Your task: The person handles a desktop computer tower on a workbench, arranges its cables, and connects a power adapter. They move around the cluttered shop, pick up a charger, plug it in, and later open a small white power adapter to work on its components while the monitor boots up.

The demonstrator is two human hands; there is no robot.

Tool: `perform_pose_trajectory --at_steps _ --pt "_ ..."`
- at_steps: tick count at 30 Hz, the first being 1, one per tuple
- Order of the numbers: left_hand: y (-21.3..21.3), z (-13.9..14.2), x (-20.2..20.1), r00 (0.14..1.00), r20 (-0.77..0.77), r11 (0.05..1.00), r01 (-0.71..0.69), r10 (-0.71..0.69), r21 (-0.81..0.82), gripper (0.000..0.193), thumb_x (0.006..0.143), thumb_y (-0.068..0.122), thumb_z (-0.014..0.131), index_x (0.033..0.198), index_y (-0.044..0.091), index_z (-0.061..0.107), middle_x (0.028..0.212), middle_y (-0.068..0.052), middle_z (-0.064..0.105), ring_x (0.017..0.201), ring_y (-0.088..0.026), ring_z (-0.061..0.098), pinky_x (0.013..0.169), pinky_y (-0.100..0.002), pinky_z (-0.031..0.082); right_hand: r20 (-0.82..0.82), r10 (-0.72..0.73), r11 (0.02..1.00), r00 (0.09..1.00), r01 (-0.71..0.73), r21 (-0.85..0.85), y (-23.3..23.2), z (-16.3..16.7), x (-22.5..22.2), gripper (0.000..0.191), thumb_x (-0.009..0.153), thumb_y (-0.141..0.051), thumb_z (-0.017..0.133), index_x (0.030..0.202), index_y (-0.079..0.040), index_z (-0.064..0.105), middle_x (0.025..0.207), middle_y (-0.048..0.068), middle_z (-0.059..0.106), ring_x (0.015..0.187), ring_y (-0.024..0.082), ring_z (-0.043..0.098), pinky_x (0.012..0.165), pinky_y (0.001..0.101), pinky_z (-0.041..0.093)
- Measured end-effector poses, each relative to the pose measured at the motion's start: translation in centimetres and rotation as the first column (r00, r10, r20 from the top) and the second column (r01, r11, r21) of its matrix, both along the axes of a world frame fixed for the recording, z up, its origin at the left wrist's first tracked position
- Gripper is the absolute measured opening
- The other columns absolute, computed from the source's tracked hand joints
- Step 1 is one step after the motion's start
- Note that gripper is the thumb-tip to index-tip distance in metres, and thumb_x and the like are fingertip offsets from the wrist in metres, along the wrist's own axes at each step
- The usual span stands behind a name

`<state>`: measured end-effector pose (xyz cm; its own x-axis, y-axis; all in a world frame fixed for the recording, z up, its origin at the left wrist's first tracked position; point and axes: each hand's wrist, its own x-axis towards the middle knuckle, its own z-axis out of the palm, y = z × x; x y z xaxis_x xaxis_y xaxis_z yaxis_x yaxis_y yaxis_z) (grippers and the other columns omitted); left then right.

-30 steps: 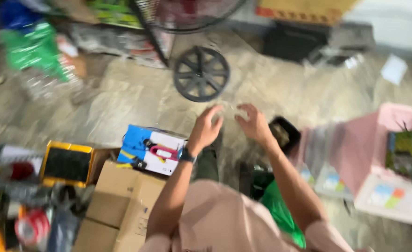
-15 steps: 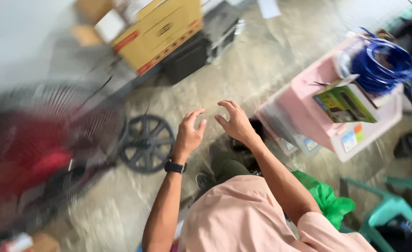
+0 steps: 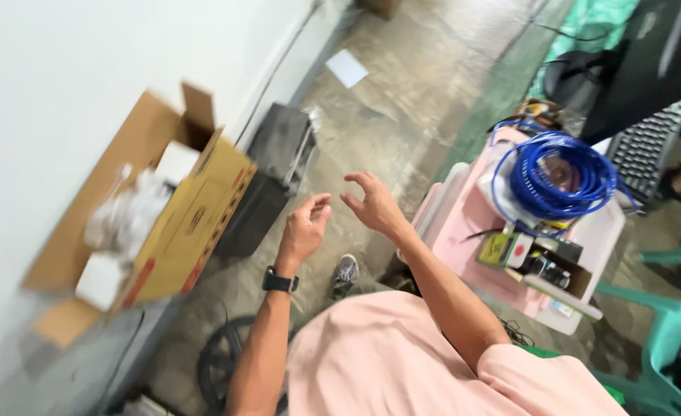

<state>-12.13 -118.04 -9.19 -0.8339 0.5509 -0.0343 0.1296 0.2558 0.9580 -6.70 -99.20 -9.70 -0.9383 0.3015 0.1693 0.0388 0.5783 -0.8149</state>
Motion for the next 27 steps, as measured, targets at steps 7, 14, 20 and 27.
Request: perform_pose_trajectory --at_steps 7,14,20,27 --pt "13.2 -0.5 -12.1 0.971 0.037 0.972 0.235 -0.235 0.007 0.027 0.097 0.015 0.063 0.121 0.002 0.069 0.109 -0.012 0.078 0.101 -0.019 0.076 0.088 -0.031 0.059 0.14 -0.39 0.914 0.91 0.402 -0.064 11.2 3.0 -5.9 0.039 0.085 -0.025 0.077 0.119 -0.007 0.07 0.117 0.016 0.07 0.1 0.032 0.07 0.082 0.0407 0.056" --pt "26.5 -3.2 -23.5 0.869 0.074 0.872 0.488 -0.49 0.04 0.025 0.097 0.013 0.062 0.118 0.002 0.071 0.107 -0.011 0.079 0.099 -0.017 0.076 0.086 -0.031 0.059 0.12 -0.61 0.791 0.783 0.611 0.028 21.0 2.4 -11.9 0.039 0.088 -0.026 0.078 0.119 -0.003 0.07 0.118 0.016 0.071 0.109 0.032 0.069 0.094 0.0392 0.053" --pt "37.0 -4.4 -33.8 0.721 0.067 0.724 0.69 -0.69 0.027 0.023 0.097 0.013 0.064 0.116 0.003 0.072 0.104 -0.01 0.079 0.096 -0.017 0.076 0.085 -0.031 0.06 0.206 -0.769 0.625 0.605 0.779 0.048 28.9 2.0 -18.5 0.043 0.087 -0.029 0.077 0.12 -0.003 0.069 0.122 0.017 0.07 0.112 0.032 0.067 0.096 0.0395 0.053" --pt "48.0 -3.8 -41.0 0.564 0.055 0.566 0.823 -0.824 0.038 0.023 0.098 0.014 0.063 0.117 0.004 0.071 0.104 -0.01 0.078 0.095 -0.018 0.076 0.084 -0.031 0.06 0.246 -0.915 0.353 0.318 0.928 0.115 35.4 0.8 -20.6 0.045 0.085 -0.03 0.078 0.121 -0.004 0.07 0.124 0.018 0.068 0.114 0.034 0.066 0.098 0.0409 0.051"
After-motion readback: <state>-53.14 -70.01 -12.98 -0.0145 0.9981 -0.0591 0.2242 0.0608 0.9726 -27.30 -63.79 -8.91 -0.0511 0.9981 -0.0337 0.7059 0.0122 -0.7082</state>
